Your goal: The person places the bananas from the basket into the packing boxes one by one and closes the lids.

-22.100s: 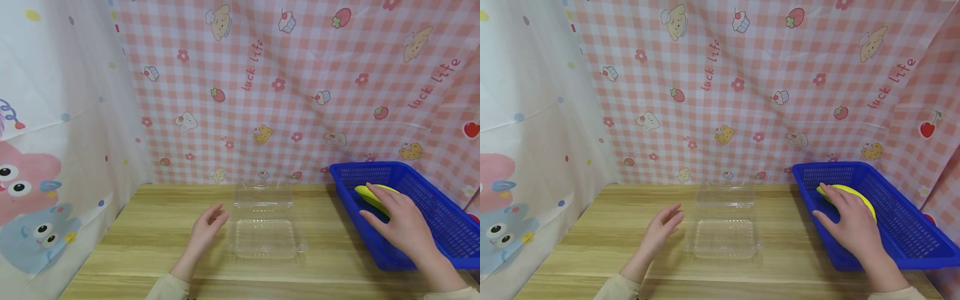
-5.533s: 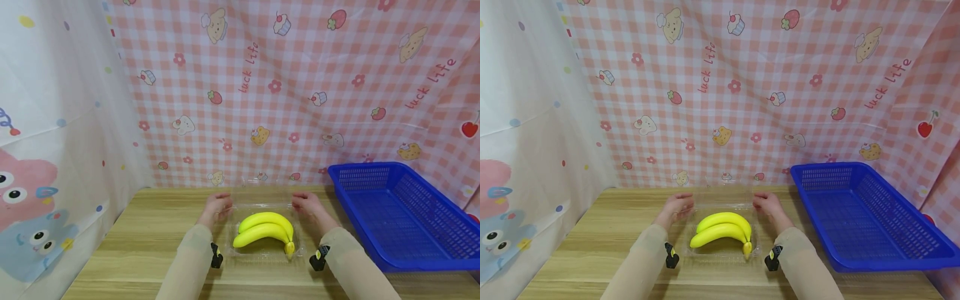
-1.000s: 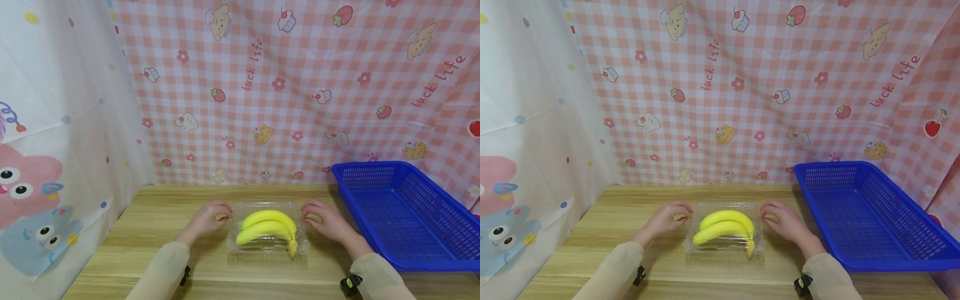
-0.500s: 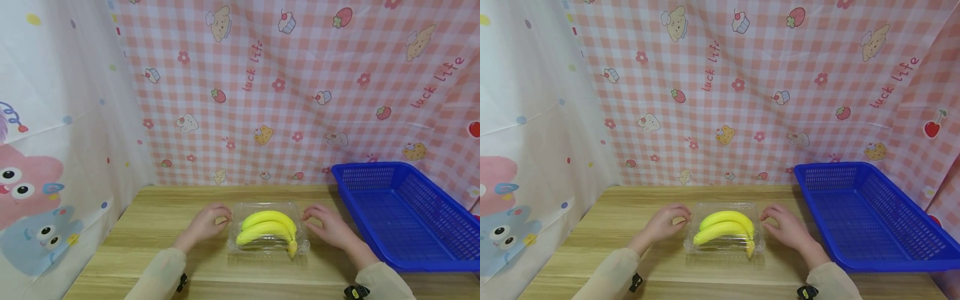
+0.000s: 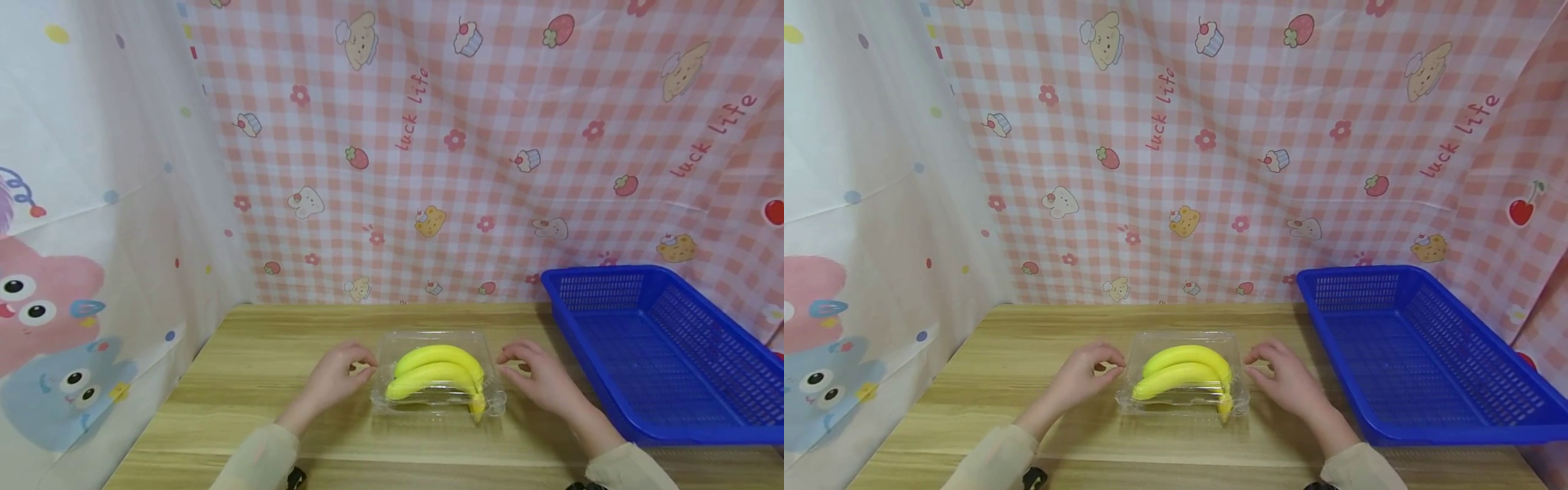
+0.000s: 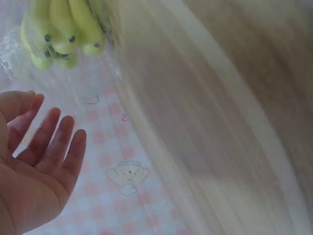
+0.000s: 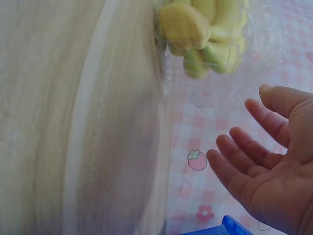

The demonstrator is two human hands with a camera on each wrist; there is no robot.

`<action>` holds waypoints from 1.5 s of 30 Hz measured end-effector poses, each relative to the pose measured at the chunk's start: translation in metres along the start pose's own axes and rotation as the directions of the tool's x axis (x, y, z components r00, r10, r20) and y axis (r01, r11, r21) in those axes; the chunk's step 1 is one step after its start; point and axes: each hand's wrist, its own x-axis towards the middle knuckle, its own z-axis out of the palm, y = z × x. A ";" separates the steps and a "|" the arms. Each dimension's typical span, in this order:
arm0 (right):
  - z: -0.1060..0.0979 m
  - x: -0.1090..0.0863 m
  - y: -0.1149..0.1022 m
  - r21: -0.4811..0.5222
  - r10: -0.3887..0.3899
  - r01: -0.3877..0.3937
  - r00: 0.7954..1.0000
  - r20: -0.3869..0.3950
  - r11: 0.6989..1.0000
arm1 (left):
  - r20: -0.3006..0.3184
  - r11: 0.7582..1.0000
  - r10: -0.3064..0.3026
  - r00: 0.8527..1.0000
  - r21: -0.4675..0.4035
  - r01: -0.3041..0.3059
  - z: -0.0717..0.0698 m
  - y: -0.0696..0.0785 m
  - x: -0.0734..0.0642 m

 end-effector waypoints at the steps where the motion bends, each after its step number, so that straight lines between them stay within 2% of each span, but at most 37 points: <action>1: -0.001 -0.001 -0.001 0.027 0.019 -0.019 1.000 -0.001 0.999 | -0.007 1.000 -0.022 1.000 -0.016 0.022 0.000 0.001 -0.002; 5: -0.003 -0.004 -0.008 0.119 0.112 -0.113 0.994 0.017 0.986 | -0.030 0.990 -0.113 0.993 -0.090 0.110 -0.001 0.006 -0.007; 8: -0.004 -0.007 -0.012 0.152 0.186 -0.190 0.982 0.040 0.970 | -0.031 0.974 -0.187 0.982 -0.134 0.181 -0.001 0.011 -0.011; 12: -0.004 -0.011 -0.017 0.197 0.273 -0.282 0.959 0.074 0.939 | -0.024 0.945 -0.269 0.963 -0.199 0.259 -0.001 0.016 -0.018; 15: -0.004 -0.014 -0.020 0.265 0.318 -0.336 0.942 0.108 0.904 | -0.008 0.907 -0.323 0.946 -0.289 0.307 0.000 0.019 -0.022; 16: -0.003 -0.015 -0.021 0.295 0.329 -0.350 0.937 0.122 0.889 | 0.002 0.889 -0.341 0.940 -0.324 0.323 0.000 0.020 -0.023; 18: -0.001 -0.018 -0.021 0.360 0.350 -0.379 0.925 0.146 0.852 | 0.035 0.839 -0.383 0.923 -0.405 0.363 0.001 0.023 -0.026; 21: 0.001 -0.022 -0.022 0.445 0.368 -0.417 0.909 0.197 0.793 | 0.101 0.741 -0.448 0.889 -0.515 0.431 0.001 0.027 -0.030; 25: 0.002 -0.025 -0.024 0.487 0.368 -0.448 0.894 0.257 0.749 | 0.177 0.627 -0.486 0.856 -0.611 0.483 0.002 0.029 -0.033; 29: 0.002 -0.027 -0.026 0.521 0.371 -0.471 0.882 0.291 0.712 | 0.239 0.510 -0.487 0.840 -0.703 0.496 0.005 0.030 -0.036; 31: 0.003 -0.028 -0.028 0.540 0.377 -0.489 0.872 0.311 0.685 | 0.263 0.462 -0.484 0.834 -0.733 0.500 0.007 0.030 -0.037; 33: 0.003 -0.029 -0.029 0.567 0.372 -0.499 0.867 0.333 0.656 | 0.279 0.426 -0.481 0.831 -0.754 0.500 0.009 0.031 -0.038; 37: 0.005 -0.031 -0.030 0.619 0.333 -0.500 0.866 0.373 0.605 | 0.297 0.377 -0.474 0.829 -0.783 0.496 0.011 0.031 -0.039; 45: 0.007 -0.031 -0.031 0.643 0.344 -0.540 0.841 0.417 0.543 | 0.321 0.293 -0.467 0.824 -0.823 0.487 0.017 0.029 -0.037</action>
